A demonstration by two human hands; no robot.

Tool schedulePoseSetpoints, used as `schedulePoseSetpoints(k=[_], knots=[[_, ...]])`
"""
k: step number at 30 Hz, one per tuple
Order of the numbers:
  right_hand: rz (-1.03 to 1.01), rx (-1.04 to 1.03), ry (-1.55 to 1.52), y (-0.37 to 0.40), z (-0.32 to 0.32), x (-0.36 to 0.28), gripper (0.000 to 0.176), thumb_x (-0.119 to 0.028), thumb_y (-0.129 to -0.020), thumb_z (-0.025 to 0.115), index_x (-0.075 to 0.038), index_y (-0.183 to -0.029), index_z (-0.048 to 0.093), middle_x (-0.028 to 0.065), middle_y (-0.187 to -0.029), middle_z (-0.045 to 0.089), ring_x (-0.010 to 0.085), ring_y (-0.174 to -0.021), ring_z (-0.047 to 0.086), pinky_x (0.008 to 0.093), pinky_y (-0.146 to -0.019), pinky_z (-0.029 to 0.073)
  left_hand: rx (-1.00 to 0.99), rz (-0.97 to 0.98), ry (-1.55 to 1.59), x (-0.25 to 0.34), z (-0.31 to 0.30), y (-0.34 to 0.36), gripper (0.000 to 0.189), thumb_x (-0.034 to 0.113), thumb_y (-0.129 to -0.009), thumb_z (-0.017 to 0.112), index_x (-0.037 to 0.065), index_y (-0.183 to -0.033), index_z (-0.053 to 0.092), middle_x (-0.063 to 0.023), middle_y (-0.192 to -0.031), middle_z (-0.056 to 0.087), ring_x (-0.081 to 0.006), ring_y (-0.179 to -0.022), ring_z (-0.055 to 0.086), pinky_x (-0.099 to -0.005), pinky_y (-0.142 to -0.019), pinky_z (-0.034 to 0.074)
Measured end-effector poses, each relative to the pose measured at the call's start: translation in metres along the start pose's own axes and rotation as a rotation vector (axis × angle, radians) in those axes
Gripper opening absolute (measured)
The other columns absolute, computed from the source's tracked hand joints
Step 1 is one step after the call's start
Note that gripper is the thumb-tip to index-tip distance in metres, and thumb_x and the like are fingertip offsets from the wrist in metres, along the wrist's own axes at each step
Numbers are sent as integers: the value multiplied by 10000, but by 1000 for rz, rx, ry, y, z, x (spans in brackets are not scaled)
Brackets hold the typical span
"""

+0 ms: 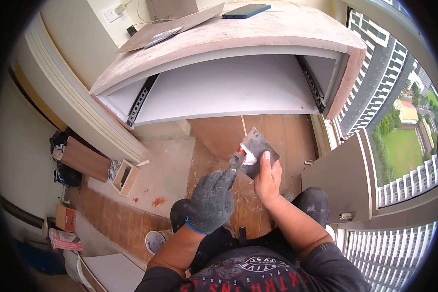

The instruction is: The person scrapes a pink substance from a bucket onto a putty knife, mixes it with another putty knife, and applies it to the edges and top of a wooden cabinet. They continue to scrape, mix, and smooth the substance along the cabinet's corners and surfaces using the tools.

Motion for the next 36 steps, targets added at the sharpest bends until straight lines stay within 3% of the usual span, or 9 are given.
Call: schedulePoseSetpoints(k=[9,12,15,21,22,25,26,29,36], knots=[[-37,71,230,-5,-26,-5,413,-285,-1120,371,28,-1217,622,94,-1141,679,154,-1033,610,318,-922,483,-104,-14,57,14,33,-18,418,64,-884,612,-39,-1289,592,-238,-1120,640,-413,-1051,611,-482,-943,500],[28,83,33,-10,-28,-1,420,-304,-1119,375,24,-1183,630,87,-1095,683,144,-997,609,312,-894,482,-55,44,46,8,29,-25,394,74,-900,613,-49,-1273,595,-248,-1134,642,-424,-1065,610,-488,-946,501],[-70,116,265,-8,-28,-5,422,-318,-1117,380,17,-1152,634,85,-1043,687,140,-960,612,304,-869,480,-94,76,76,15,35,-22,388,72,-898,615,-54,-1265,593,-254,-1143,641,-424,-1067,613,-490,-939,506],[62,46,292,-4,-32,12,425,-340,-1114,390,12,-1146,627,75,-1012,676,136,-901,582,309,-832,475,-213,-25,91,9,32,-16,377,54,-901,607,-59,-1260,587,-245,-1146,653,-414,-1043,629,-481,-939,515],[36,71,89,-6,-25,14,437,-351,-1113,395,21,-1152,621,71,-1033,675,129,-921,580,308,-840,478,-243,-42,106,11,35,-18,370,49,-903,605,-58,-1257,588,-243,-1144,658,-412,-1036,631,-478,-938,516],[175,41,228,-12,-32,4,429,-336,-1116,391,24,-1162,620,73,-1079,679,121,-947,601,314,-879,482,-16,144,59,-1,14,-19,328,25,-903,604,-45,-1223,626,-234,-1149,665,-406,-1020,635,-468,-917,520],[325,26,-42,-15,-34,17,432,-349,-1108,406,21,-1239,587,104,-1139,686,162,-1037,645,351,-947,503,48,13,172,-12,1,-27,286,-11,-899,606,-15,-1176,673,-218,-1145,674,-405,-1015,635,-467,-892,525],[714,-39,-561,-15,-27,25,427,-336,-1097,429,20,-1304,544,141,-1200,679,220,-1107,667,393,-1001,522,62,83,157,-14,-10,-31,328,-56,-848,622,14,-1159,702,-195,-1130,678,-405,-1000,635,-465,-888,523],[691,-55,-656,-15,-31,29,436,-320,-1091,444,19,-1359,504,154,-1257,652,274,-1104,684,430,-988,550,5,207,-87,-12,12,-10,486,-84,-722,653,26,-1194,699,-184,-1115,671,-388,-983,625,-472,-891,500]])
Point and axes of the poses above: each hand's wrist, its own y-axis away from the middle knuckle, its own z-axis out of the palm, x = y × z, the point moved 4 cm from there along -y, towards the middle knuckle
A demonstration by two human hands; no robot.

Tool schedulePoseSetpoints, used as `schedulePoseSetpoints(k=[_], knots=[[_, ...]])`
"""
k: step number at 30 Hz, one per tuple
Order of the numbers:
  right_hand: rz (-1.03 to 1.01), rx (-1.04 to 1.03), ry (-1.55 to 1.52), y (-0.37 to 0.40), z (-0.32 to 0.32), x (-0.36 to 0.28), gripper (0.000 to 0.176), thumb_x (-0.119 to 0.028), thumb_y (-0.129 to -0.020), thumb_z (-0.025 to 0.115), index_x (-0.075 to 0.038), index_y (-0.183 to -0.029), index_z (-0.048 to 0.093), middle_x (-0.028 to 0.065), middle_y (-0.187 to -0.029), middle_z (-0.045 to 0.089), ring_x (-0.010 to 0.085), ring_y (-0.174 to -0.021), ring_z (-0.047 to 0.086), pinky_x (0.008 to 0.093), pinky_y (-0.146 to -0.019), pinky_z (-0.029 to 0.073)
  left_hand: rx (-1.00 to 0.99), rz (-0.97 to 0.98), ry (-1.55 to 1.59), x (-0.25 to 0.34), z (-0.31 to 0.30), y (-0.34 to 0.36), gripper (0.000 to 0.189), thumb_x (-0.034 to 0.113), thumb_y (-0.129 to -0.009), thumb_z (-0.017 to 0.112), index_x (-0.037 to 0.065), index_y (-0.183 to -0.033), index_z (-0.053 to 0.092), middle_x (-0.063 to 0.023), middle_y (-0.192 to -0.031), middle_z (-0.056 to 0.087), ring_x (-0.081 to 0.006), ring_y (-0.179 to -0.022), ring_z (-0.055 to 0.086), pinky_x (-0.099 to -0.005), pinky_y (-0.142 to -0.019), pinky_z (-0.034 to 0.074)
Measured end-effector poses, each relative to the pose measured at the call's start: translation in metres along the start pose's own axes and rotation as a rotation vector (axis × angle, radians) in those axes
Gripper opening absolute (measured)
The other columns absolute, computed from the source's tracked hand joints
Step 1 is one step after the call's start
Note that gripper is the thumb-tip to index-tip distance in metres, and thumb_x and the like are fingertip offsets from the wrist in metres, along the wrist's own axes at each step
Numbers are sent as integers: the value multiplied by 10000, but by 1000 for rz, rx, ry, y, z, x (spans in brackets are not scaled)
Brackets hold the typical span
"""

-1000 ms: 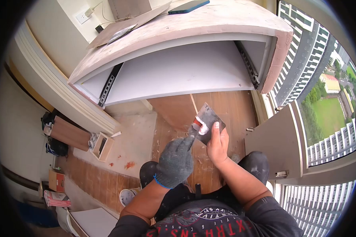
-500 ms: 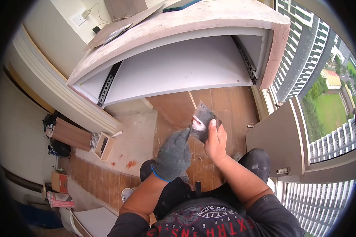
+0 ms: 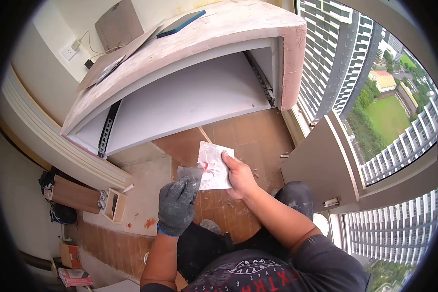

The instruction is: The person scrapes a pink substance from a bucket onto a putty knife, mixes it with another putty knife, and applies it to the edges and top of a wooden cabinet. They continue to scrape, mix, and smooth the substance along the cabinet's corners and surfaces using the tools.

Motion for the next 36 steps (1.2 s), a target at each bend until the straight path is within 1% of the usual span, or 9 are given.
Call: schedulePoseSetpoints(k=[4,8,11,17,20,23,26,32,36], knots=[[-261,105,66,8,12,-22,409,-324,-1096,449,10,-1320,528,124,-1200,655,219,-1048,660,372,-937,528,-2,-110,-24,-12,-3,8,448,-63,-774,643,-1,-1217,675,-195,-1133,676,-385,-1014,627,-475,-911,500],[-736,243,599,17,6,-22,439,-339,-1117,378,29,-1218,595,94,-1089,635,161,-909,551,319,-876,460,53,-132,37,22,-4,-1,383,-11,-874,624,-21,-1257,632,-213,-1162,665,-392,-1037,626,-472,-922,512],[-825,237,882,32,21,-16,450,-327,-1126,342,41,-1139,600,77,-1055,652,142,-940,558,312,-886,447,4,-184,28,39,16,-11,388,10,-877,631,-37,-1262,620,-218,-1157,663,-399,-1037,625,-472,-930,509],[-863,229,945,36,22,-17,472,-334,-1115,344,48,-1198,608,150,-1100,692,214,-1005,635,357,-902,484,-38,-158,107,41,24,-16,405,16,-879,624,-50,-1278,608,-225,-1157,659,-408,-1066,615,-479,-965,491],[-714,265,995,33,12,-20,474,-331,-1116,340,49,-1185,614,157,-1105,691,228,-1018,638,356,-916,486,-34,-145,128,39,24,-16,399,21,-888,620,-52,-1280,609,-224,-1175,656,-408,-1077,613,-481,-967,492],[-952,243,898,35,33,-21,423,-285,-1122,335,39,-1046,595,113,-941,640,173,-856,550,333,-787,448,-5,-133,93,38,23,-19,398,26,-890,622,-52,-1280,610,-221,-1176,657,-409,-1083,613,-480,-973,494],[-770,214,816,24,9,-13,456,-330,-1115,354,41,-1156,616,136,-1042,687,217,-954,623,360,-880,481,-21,-159,169,37,20,-20,397,28,-889,626,-51,-1278,612,-221,-1171,661,-411,-1079,619,-478,-982,494],[-766,253,867,19,5,-10,469,-349,-1114,359,45,-1112,613,111,-996,675,196,-929,608,354,-853,480,3,-111,133,26,19,-17,336,39,-897,637,-41,-1223,648,-214,-1143,682,-409,-1046,640,-479,-972,501],[-292,198,361,-6,-18,-14,376,-297,-1095,435,32,-1153,607,115,-1047,682,187,-948,638,349,-865,508,159,-112,121,-2,-16,-18,309,40,-890,670,-18,-1193,671,-207,-1120,690,-396,-1023,649,-477,-929,518]])
Point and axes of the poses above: each hand's wrist, its own y-axis away from the middle knuckle, its own z-axis out of the palm, x = y × z, the point moved 4 cm from there along -y, towards the middle knuckle
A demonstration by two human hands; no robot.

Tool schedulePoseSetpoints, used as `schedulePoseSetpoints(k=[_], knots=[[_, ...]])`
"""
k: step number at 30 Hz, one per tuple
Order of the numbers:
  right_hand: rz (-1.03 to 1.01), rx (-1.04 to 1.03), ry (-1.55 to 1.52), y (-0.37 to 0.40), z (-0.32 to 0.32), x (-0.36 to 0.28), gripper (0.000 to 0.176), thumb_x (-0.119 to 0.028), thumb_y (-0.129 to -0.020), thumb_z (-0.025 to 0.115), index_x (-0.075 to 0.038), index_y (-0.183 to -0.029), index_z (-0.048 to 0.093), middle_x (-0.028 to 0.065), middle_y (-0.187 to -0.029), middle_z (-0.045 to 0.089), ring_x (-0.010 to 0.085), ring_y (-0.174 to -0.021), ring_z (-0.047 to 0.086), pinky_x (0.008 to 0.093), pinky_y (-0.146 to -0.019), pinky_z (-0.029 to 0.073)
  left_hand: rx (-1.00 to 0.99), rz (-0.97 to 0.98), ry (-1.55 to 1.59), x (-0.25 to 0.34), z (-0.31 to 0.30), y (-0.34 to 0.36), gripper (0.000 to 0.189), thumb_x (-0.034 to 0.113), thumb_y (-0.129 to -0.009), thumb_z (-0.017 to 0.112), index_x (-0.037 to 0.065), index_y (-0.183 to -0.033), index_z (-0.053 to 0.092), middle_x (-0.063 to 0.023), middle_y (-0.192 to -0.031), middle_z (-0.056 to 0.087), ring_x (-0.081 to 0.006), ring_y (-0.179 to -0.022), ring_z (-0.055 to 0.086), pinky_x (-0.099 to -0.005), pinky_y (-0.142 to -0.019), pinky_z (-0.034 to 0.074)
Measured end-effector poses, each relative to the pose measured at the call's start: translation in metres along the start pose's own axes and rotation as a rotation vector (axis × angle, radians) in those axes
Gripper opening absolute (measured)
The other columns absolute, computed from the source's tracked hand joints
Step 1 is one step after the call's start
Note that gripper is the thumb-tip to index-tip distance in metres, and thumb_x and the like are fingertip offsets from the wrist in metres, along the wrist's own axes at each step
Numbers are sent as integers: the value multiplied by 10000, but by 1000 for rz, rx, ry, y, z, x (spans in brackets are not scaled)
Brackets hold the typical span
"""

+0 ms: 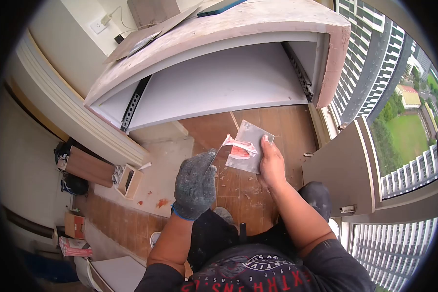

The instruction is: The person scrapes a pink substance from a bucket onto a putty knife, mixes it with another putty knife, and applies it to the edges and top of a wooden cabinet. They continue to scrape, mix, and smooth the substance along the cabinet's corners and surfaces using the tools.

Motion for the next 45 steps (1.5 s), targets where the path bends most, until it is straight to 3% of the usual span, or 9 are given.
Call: schedulePoseSetpoints(k=[10,13,17,25,28,30,35,39,45], knots=[[204,-60,-366,9,17,-8,373,-292,-1093,434,3,-1303,526,141,-1194,664,250,-1060,683,418,-952,559,-226,82,-152,-33,31,40,530,10,-729,692,42,-1256,665,-152,-1096,667,-342,-888,630,-455,-805,505],[-105,-45,-65,9,11,-18,391,-314,-1095,438,-5,-1317,530,118,-1173,665,221,-1088,655,417,-977,536,-61,88,-245,-21,14,41,532,32,-711,690,54,-1243,669,-113,-1122,665,-311,-881,620,-453,-813,482],[-299,102,341,30,26,-21,427,-343,-1105,405,25,-1206,595,95,-1154,663,160,-1013,601,339,-934,472,-193,177,-163,16,30,37,525,53,-701,683,71,-1226,680,-87,-1154,662,-300,-906,610,-454,-826,467],[-380,-114,618,48,42,-19,506,-370,-1104,343,54,-1167,612,214,-1128,704,359,-1032,672,405,-926,487,-38,126,-118,-4,44,21,454,76,-778,662,72,-1232,676,-102,-1167,661,-328,-936,628,-459,-831,487],[-251,-233,780,52,46,-3,458,-350,-1099,388,45,-1169,608,181,-1108,711,313,-1018,685,375,-913,491,-10,-59,-17,-40,17,-8,327,159,-955,625,38,-1257,661,-146,-1249,654,-367,-1007,647,-449,-883,495],[50,-148,489,30,28,8,407,-325,-1090,431,32,-1182,604,157,-1095,708,274,-1003,695,360,-900,512,154,-355,849,-40,-6,-23,358,222,-1010,586,20,-1302,624,-145,-1236,656,-321,-1028,663,-418,-857,520],[536,-234,-123,19,25,35,371,-265,-1061,512,49,-1251,563,155,-1125,694,260,-988,716,426,-885,589,2,-866,1424,-73,25,16,360,215,-993,637,-52,-1230,594,-177,-1098,666,-257,-902,646,-384,-804,544],[614,-317,-239,35,33,35,393,-270,-1064,502,49,-1289,548,162,-1166,685,282,-1038,709,454,-929,577,-162,-1050,911,-78,52,57,286,218,-977,662,-24,-1127,638,-96,-1017,688,-200,-866,655,-338,-779,536],[531,-278,-322,27,27,30,403,-278,-1067,488,38,-1314,525,162,-1189,676,294,-1069,701,470,-944,572,-544,-759,396,-97,42,71,322,232,-976,657,-49,-1134,650,-131,-1008,699,-180,-933,644,-329,-867,519]])
Point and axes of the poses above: each hand's wrist, its own y-axis away from the middle knuckle, its own z-axis out of the palm, x = y × z, the point moved 4 cm from there along -y, towards the middle knuckle
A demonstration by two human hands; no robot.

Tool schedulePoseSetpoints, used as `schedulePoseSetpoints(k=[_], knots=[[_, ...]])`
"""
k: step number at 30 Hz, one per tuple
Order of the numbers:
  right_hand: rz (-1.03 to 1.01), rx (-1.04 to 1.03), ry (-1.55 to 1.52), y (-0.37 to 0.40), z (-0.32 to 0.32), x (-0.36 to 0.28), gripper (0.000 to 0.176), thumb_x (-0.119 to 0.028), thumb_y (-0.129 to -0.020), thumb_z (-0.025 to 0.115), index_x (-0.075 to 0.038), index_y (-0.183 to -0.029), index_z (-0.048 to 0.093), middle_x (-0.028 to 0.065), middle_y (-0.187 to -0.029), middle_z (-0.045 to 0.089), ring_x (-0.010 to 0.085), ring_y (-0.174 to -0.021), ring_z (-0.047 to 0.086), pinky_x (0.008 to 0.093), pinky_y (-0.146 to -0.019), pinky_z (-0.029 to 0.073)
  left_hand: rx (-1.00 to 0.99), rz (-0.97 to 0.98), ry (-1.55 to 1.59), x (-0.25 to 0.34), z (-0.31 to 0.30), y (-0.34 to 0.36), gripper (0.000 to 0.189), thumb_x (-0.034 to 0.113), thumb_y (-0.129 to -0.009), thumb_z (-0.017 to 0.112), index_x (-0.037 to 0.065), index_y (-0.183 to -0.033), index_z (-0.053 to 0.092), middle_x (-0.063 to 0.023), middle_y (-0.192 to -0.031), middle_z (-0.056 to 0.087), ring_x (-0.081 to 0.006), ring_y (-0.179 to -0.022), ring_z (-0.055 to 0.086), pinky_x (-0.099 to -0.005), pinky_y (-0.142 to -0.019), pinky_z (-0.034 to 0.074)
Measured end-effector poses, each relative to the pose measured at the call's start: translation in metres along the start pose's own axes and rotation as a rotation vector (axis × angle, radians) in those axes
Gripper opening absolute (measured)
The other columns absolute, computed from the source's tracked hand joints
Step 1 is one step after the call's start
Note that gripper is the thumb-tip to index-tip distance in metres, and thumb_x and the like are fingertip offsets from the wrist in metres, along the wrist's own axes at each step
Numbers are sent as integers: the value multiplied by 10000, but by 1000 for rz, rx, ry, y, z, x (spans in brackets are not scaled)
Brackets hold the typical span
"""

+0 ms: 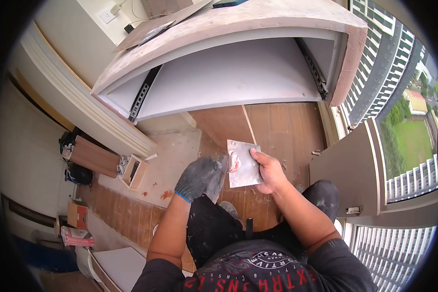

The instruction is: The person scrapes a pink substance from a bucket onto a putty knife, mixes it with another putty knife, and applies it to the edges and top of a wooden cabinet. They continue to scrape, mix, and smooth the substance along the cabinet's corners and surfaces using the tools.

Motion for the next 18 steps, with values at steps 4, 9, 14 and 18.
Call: schedulePoseSetpoints(k=[4,9,14,18], knots=[[-219,46,88,1,6,-33,392,-267,-1069,497,22,-1335,501,149,-1194,668,262,-1037,700,439,-911,579,298,-65,-177,15,-10,17,338,274,-952,688,0,-1138,624,-204,-1051,702,-356,-938,680,-407,-861,528],[-404,271,181,-8,-5,-12,331,-244,-1068,514,7,-1282,544,107,-1140,677,196,-1009,672,366,-910,549,420,277,195,43,5,32,327,213,-1006,623,4,-1258,610,-182,-1164,684,-313,-1050,667,-394,-930,512],[-459,313,183,1,-7,-24,326,-257,-1069,518,18,-1231,584,89,-1113,683,165,-987,647,322,-898,516,285,545,-416,46,27,36,289,144,-967,627,-13,-1209,643,-226,-1111,665,-407,-1012,636,-454,-911,521],[-631,438,612,12,-5,-28,367,-298,-1074,519,40,-1184,608,80,-1061,688,130,-958,614,305,-879,495,396,468,-372,76,12,39,282,114,-951,624,5,-1210,652,-222,-1102,666,-399,-1002,643,-467,-902,522]])
Point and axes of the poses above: each hand's wrist, its own y-axis away from the middle knuckle, its own z-axis out of the palm, x = y × z, the point moved 4 cm from there along -y, towards the middle knuckle
